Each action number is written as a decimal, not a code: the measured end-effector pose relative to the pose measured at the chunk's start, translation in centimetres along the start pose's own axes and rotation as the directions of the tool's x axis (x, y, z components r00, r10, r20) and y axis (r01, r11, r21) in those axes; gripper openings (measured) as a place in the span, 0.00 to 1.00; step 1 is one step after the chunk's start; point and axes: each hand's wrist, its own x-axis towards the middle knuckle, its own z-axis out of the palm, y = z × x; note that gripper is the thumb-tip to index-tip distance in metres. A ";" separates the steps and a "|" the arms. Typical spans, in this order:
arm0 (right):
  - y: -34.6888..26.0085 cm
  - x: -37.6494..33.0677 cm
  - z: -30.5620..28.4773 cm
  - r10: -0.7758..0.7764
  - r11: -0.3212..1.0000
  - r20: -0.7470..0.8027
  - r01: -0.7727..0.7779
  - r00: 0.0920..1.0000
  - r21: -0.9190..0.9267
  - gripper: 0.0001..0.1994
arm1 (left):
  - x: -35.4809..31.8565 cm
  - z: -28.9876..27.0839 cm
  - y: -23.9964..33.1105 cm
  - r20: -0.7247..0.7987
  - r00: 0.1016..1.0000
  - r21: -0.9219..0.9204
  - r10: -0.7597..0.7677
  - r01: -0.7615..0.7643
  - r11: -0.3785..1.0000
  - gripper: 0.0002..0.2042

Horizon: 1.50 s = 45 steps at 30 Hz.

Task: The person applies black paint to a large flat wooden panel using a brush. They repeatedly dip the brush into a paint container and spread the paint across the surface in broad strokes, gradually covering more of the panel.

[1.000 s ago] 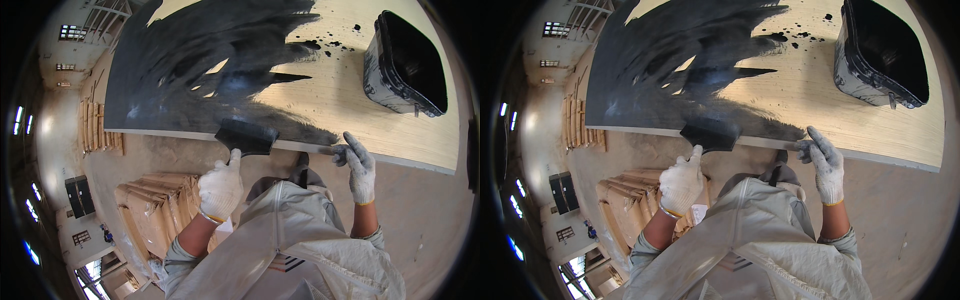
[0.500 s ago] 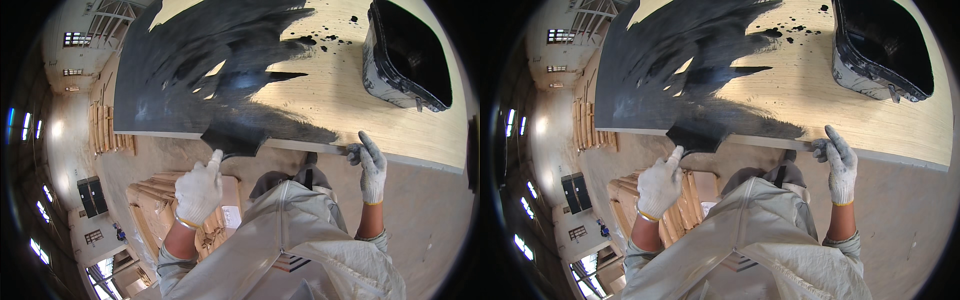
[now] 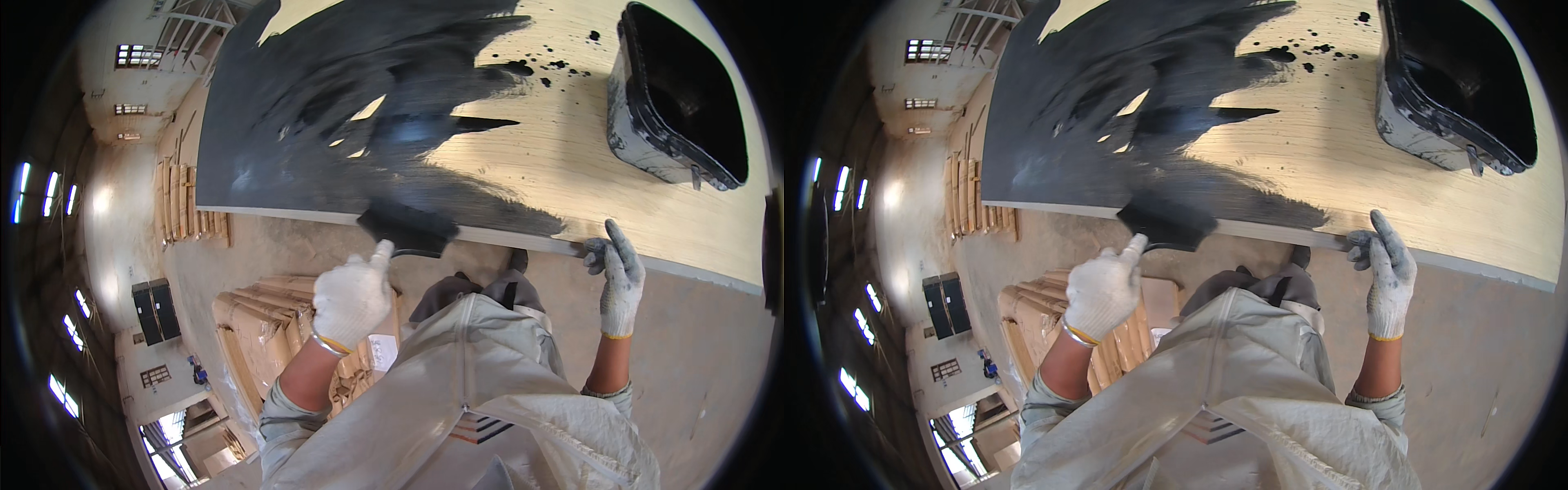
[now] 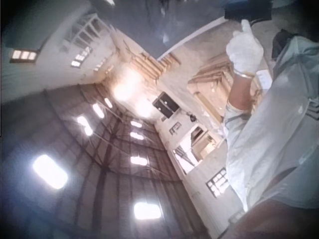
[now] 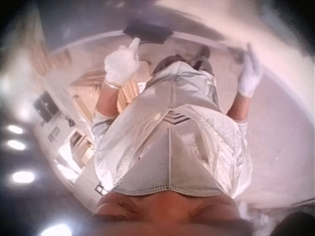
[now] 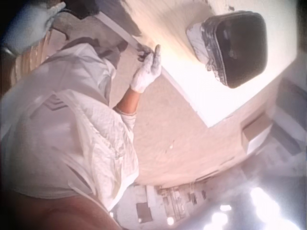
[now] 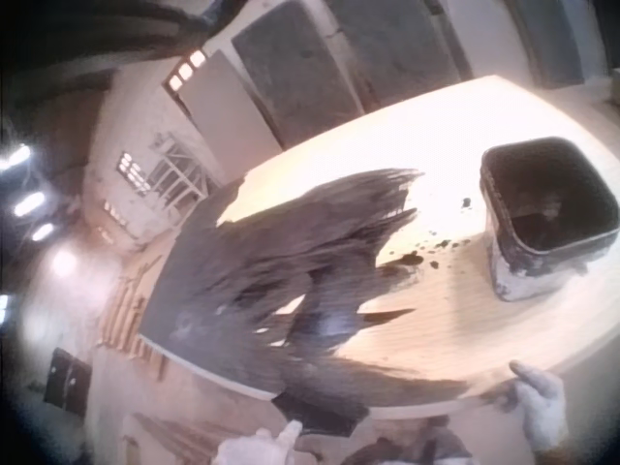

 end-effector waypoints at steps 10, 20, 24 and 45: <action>0.7 1.2 -0.6 -0.187 0.980 -0.223 0.164 0.957 -0.116 0.21 | 3.3 1.7 -4.0 -0.031 0.992 -0.124 -0.125 0.120 0.985 0.23; 4.0 5.5 -1.4 -0.605 0.392 -0.310 -0.065 0.733 -0.918 0.23 | 14.5 6.3 -18.1 -0.105 0.975 -0.066 -0.198 0.192 0.979 0.20; 5.2 7.1 -1.6 -0.760 0.202 -0.291 -0.214 0.582 -0.956 0.24 | 12.2 5.5 -15.8 -0.131 0.991 -0.027 -0.005 0.002 1.000 0.19; 3.4 10.2 -3.9 -0.616 0.185 -0.504 -0.512 0.605 -0.839 0.27 | 19.5 5.8 -32.2 -0.054 0.985 -0.176 -0.167 0.155 0.972 0.17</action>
